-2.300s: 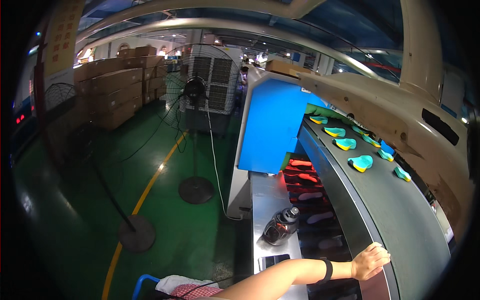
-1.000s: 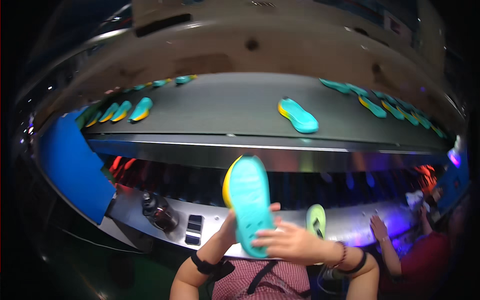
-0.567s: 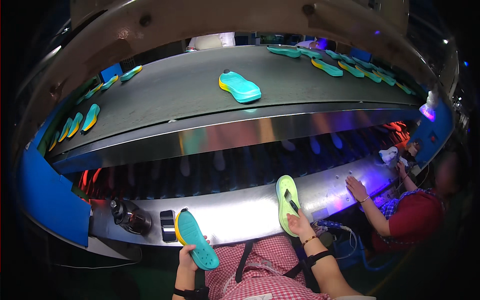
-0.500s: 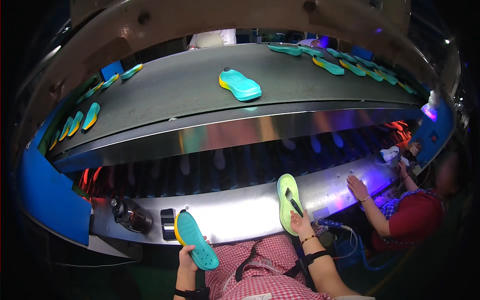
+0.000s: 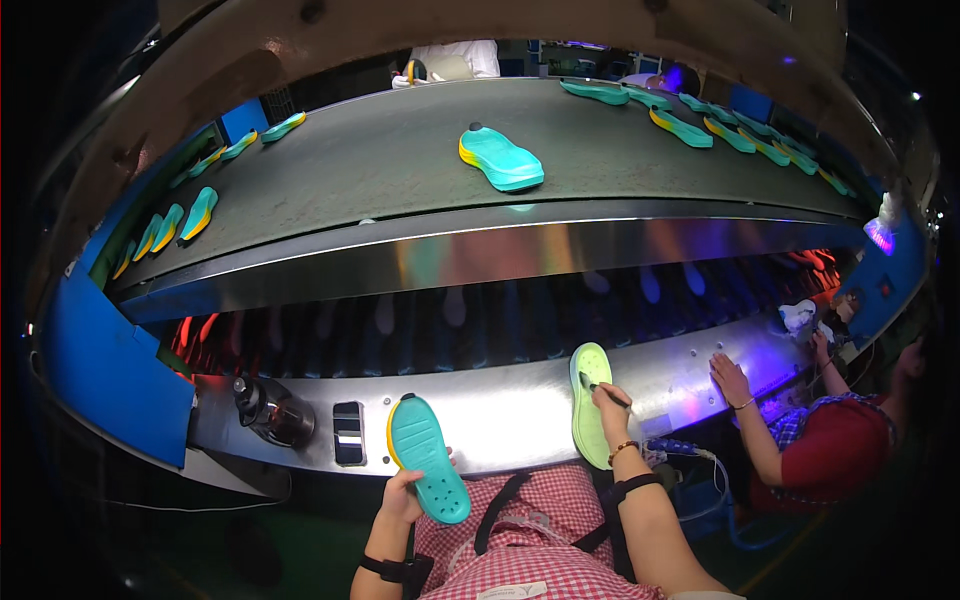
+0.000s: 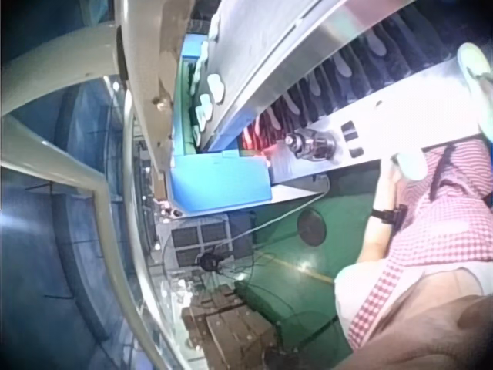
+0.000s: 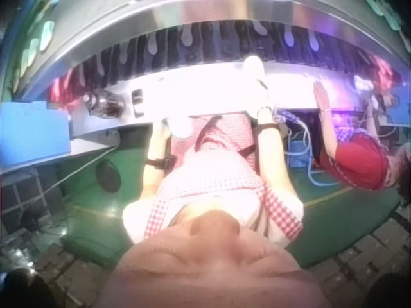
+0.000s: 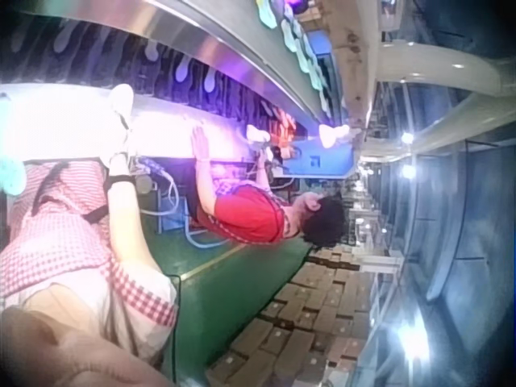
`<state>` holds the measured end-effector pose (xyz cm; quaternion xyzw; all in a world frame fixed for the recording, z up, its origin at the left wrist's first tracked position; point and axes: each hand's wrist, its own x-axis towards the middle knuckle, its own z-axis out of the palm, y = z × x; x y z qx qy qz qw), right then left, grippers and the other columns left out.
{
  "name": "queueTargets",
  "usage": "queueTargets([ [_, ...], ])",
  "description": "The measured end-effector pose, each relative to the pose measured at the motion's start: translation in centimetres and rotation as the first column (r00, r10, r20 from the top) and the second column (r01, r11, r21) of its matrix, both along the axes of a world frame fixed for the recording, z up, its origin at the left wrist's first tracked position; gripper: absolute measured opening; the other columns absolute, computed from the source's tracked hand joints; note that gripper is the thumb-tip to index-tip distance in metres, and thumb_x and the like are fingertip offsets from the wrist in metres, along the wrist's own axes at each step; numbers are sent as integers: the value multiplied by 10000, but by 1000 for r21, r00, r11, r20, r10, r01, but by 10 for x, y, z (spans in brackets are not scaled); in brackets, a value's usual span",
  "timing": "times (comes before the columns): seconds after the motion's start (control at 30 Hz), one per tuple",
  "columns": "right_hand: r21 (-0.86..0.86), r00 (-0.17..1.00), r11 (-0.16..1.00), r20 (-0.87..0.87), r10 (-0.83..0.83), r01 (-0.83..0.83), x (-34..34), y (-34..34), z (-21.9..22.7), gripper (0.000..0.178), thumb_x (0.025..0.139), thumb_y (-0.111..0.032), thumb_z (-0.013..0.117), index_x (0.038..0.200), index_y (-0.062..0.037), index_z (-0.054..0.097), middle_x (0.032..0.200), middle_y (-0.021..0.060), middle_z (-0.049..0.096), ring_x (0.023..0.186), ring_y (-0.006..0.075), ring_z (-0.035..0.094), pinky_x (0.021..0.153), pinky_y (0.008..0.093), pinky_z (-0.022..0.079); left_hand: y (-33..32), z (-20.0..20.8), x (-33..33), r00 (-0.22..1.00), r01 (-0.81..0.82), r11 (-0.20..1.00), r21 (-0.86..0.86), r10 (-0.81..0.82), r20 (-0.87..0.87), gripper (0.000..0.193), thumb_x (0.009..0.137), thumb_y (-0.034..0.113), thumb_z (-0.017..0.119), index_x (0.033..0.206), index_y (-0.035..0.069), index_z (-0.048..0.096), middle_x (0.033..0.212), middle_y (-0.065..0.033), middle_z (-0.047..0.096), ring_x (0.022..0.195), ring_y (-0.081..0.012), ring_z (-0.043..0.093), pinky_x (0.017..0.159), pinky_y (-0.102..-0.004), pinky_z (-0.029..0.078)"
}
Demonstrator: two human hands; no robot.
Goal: Apply glue or adhesive to the inside of shoe soles using a brush tool at a manufacturing workstation.
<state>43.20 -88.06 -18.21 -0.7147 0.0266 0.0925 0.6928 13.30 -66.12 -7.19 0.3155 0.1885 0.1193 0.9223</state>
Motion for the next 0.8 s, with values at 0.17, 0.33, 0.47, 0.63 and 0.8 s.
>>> queueTargets([
  [0.17, 438, 985, 889, -157, -68, 131, -4, 2, 56, 247, 837, -92, 552, 1033, 52, 512, 860, 123, 584, 756, 188, 608, 693, 256, 510, 3, -2, 6, 990, 9, 994, -105, 6, 138, 649, 825, 456, 388, 1310, 27, 330, 1249, -216, 440, 1121, -364, 457, 946, -492, 374],
  [0.33, 684, 919, 711, -156, 361, -163, -54, 8, 123, 208, 817, -31, 567, 1014, 28, 532, 933, 149, 603, 775, 199, 617, 694, 258, 519, 3, 1, 32, 994, 50, 964, -261, -22, 111, 933, 744, 767, 96, 1298, 68, 367, 1225, -166, 476, 1116, -320, 467, 975, -470, 328],
  [0.47, 669, 800, 596, -4, 600, -443, -89, 24, 171, 200, 766, 38, 591, 964, 14, 581, 926, 146, 629, 774, 172, 614, 672, 241, 496, -10, 15, 64, 968, 178, 936, -305, -110, 228, 787, 829, 662, 120, 1281, 80, 396, 1196, -145, 504, 1088, -318, 488, 956, -459, 357],
  [0.63, 559, 742, 594, 60, 667, -579, -102, 49, 185, 228, 755, 23, 616, 982, 25, 599, 922, 126, 637, 767, 141, 602, 692, 235, 476, -29, 40, 71, 921, 235, 899, -369, -85, 380, 746, 836, 633, 100, 1310, 122, 367, 1258, -144, 452, 1117, -356, 460, 959, -538, 325],
  [0.8, 406, 731, 639, 122, 671, -653, -104, 68, 195, 224, 744, -12, 651, 961, 36, 622, 858, 96, 653, 765, 121, 602, 707, 224, 474, -36, 55, 67, 959, 174, 946, -272, -100, 265, 782, 819, 658, 52, 1328, 134, 330, 1277, -142, 430, 1126, -358, 450, 966, -564, 302],
])
